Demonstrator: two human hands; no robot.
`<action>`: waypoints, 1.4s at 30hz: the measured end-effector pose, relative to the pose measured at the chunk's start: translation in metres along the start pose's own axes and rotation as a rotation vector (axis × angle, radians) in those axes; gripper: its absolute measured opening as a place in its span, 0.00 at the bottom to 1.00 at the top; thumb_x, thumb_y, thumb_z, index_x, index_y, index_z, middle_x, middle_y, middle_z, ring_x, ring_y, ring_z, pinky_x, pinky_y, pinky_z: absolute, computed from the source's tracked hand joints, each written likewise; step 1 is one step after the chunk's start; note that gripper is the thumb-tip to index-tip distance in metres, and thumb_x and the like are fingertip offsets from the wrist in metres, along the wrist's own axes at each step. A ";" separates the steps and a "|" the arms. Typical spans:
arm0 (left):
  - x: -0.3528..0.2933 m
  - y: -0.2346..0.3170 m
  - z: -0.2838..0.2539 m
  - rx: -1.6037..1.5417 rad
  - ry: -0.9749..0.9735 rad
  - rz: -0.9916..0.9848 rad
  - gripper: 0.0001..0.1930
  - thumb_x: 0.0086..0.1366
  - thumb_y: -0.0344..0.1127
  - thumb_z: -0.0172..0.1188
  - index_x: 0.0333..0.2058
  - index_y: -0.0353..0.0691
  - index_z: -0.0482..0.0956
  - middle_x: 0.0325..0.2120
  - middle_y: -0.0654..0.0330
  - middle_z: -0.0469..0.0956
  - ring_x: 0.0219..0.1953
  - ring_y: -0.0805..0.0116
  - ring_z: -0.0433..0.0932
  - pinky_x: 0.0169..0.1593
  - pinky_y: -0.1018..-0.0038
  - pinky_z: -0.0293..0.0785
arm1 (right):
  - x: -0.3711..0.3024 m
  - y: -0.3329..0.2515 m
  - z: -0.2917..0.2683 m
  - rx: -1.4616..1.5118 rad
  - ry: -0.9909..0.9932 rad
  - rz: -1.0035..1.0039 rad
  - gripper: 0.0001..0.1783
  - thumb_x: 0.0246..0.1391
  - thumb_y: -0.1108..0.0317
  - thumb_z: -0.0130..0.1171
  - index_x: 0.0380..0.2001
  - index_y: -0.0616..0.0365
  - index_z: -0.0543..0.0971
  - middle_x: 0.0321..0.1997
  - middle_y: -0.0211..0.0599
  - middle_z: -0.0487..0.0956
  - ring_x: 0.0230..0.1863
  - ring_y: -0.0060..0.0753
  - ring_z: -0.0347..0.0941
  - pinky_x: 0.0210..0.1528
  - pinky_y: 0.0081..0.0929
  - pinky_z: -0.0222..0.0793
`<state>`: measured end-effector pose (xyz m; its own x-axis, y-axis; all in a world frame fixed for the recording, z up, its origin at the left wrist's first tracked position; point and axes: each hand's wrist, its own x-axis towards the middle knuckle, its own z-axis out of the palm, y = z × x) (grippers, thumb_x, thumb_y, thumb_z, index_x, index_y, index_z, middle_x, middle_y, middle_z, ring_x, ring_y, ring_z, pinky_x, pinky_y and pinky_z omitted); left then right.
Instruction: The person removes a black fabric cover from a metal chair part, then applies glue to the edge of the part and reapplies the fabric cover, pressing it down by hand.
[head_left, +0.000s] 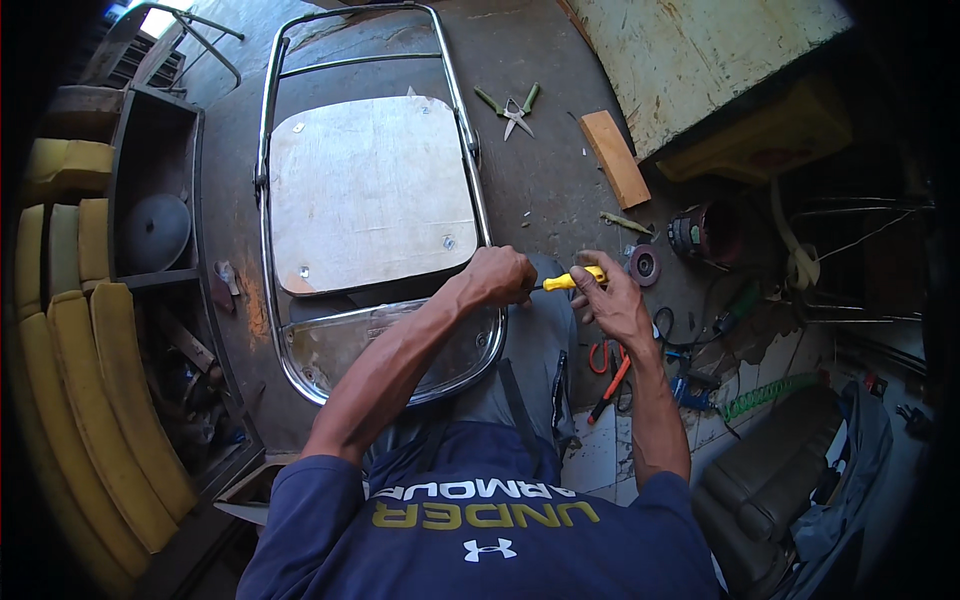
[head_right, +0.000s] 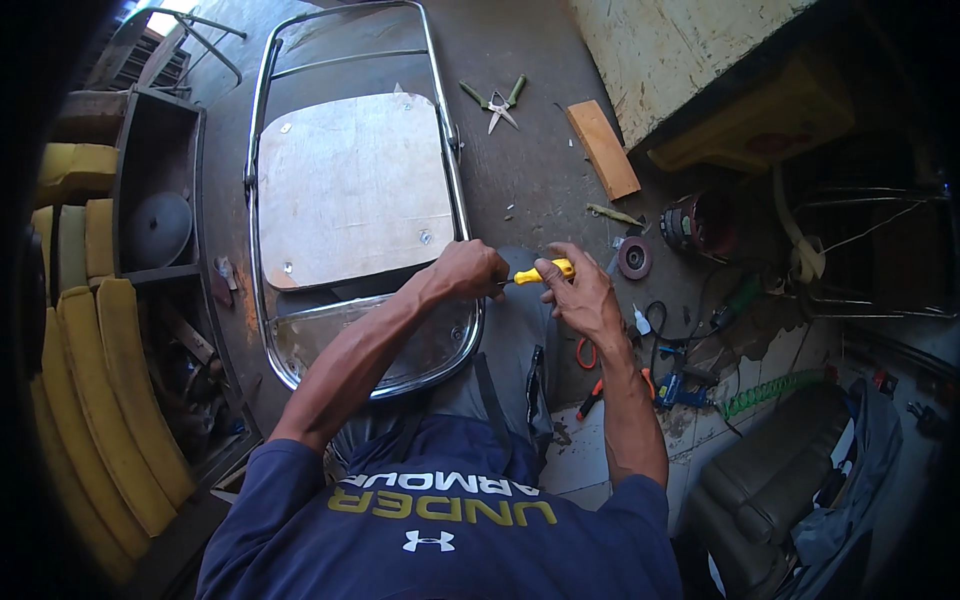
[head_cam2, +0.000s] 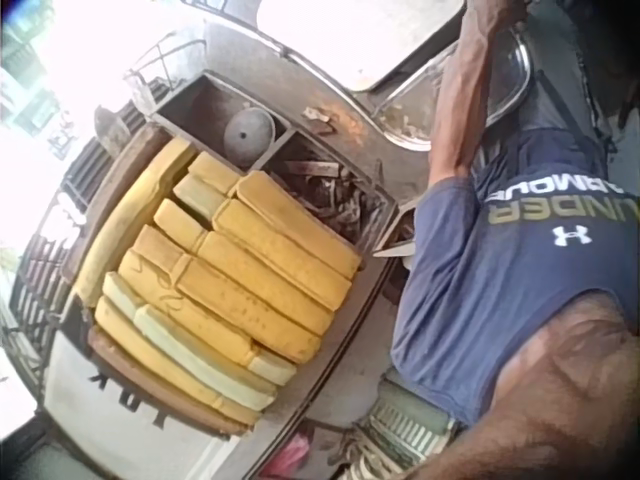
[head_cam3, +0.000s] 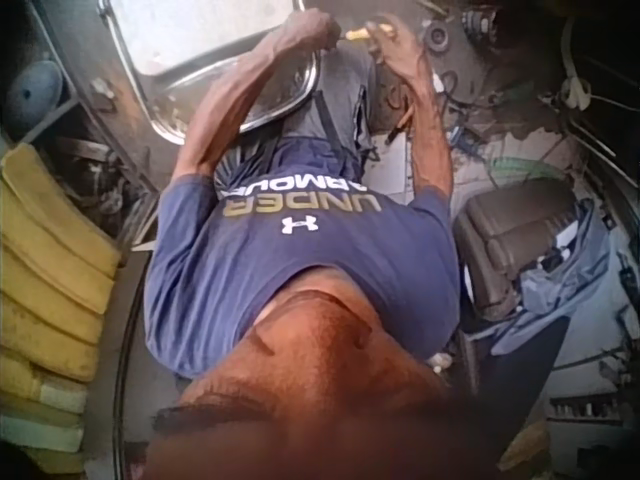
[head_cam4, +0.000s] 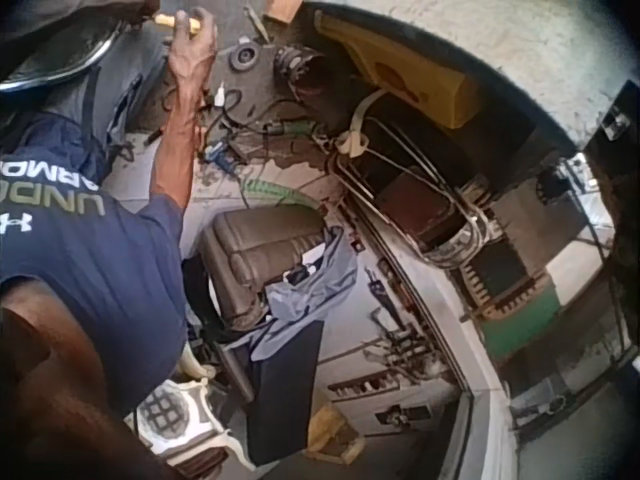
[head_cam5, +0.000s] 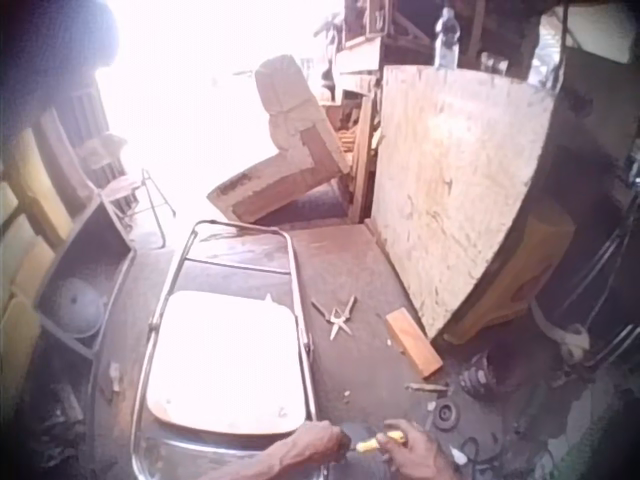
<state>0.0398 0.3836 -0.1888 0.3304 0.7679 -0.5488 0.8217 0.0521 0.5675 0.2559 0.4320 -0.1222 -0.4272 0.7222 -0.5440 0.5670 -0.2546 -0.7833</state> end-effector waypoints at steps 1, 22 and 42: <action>-0.001 -0.003 0.005 -0.052 0.052 0.051 0.13 0.62 0.41 0.69 0.44 0.44 0.88 0.34 0.57 0.88 0.38 0.53 0.86 0.44 0.59 0.80 | 0.001 0.002 0.000 0.008 0.001 -0.014 0.22 0.59 0.66 0.64 0.56 0.60 0.78 0.49 0.39 0.79 0.55 0.32 0.77 0.59 0.29 0.71; -0.105 -0.034 0.040 0.045 0.509 -0.367 0.14 0.69 0.46 0.58 0.37 0.43 0.84 0.33 0.54 0.84 0.39 0.49 0.83 0.44 0.54 0.77 | 0.032 0.083 0.107 -0.364 0.170 -0.658 0.13 0.53 0.68 0.64 0.43 0.56 0.84 0.43 0.44 0.84 0.51 0.51 0.76 0.57 0.45 0.71; -0.098 -0.034 0.081 0.202 0.756 -0.161 0.10 0.61 0.36 0.61 0.41 0.46 0.82 0.45 0.58 0.80 0.59 0.57 0.73 0.64 0.55 0.64 | 0.066 0.084 0.134 -0.415 -0.063 -0.352 0.13 0.52 0.60 0.66 0.37 0.55 0.81 0.36 0.36 0.84 0.46 0.44 0.75 0.55 0.46 0.67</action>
<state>0.0168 0.2546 -0.2042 -0.1443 0.9895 -0.0084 0.9245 0.1378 0.3553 0.1812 0.3721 -0.2635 -0.6754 0.6749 -0.2972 0.6071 0.2802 -0.7436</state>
